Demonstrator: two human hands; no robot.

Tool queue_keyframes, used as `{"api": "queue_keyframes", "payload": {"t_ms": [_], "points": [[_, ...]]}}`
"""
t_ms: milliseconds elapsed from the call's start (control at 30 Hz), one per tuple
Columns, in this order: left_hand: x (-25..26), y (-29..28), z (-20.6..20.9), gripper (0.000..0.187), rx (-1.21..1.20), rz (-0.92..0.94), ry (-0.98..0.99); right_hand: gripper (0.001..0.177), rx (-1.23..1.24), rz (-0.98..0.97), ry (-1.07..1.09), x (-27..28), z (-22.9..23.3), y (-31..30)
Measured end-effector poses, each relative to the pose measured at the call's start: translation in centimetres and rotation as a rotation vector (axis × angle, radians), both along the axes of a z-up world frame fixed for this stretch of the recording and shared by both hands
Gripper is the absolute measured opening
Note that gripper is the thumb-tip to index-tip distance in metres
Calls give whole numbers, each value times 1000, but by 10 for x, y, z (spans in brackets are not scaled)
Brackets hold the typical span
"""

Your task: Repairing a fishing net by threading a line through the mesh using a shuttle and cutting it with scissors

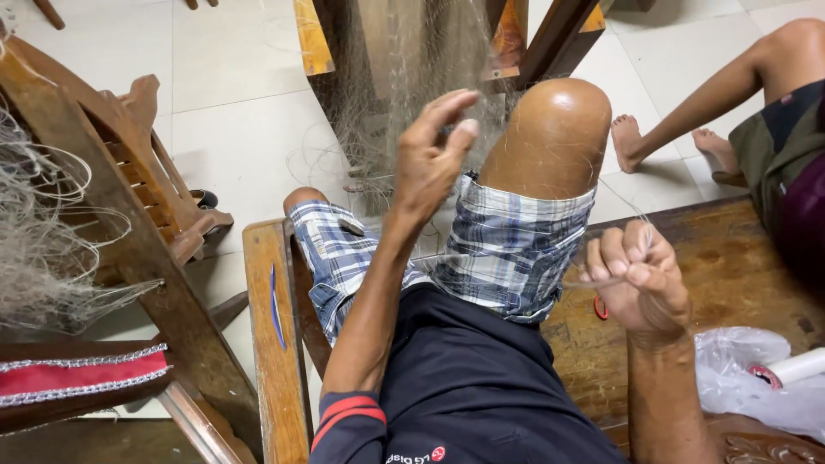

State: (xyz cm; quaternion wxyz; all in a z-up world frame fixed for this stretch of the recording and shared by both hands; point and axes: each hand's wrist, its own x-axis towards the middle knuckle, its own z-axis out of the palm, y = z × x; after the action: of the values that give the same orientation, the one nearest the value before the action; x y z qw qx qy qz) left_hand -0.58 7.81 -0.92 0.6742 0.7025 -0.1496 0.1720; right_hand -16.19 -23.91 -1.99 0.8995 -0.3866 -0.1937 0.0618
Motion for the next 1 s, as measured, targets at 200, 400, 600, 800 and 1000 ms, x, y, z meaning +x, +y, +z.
{"api": "queue_keyframes", "payload": {"t_ms": [200, 400, 600, 800, 1000], "points": [[67, -31, -7, 58, 319, -224, -170, 25, -46, 15, -61, -1, 12, -5], [70, -18, 1, 76, 392, -362, 128, 26, 108, -63, -62, 9, -6, -21], [72, 5, -15, 21, 475, -287, -39, 20, 188, -149, 41, 16, -19, -34], [99, 20, 31, 41, 348, 178, -283, 16, 224, -116, 10, 19, -9, -17], [85, 36, 91, 35, 263, 364, -365, 27, 166, -131, 57, 10, 5, 58]]}}
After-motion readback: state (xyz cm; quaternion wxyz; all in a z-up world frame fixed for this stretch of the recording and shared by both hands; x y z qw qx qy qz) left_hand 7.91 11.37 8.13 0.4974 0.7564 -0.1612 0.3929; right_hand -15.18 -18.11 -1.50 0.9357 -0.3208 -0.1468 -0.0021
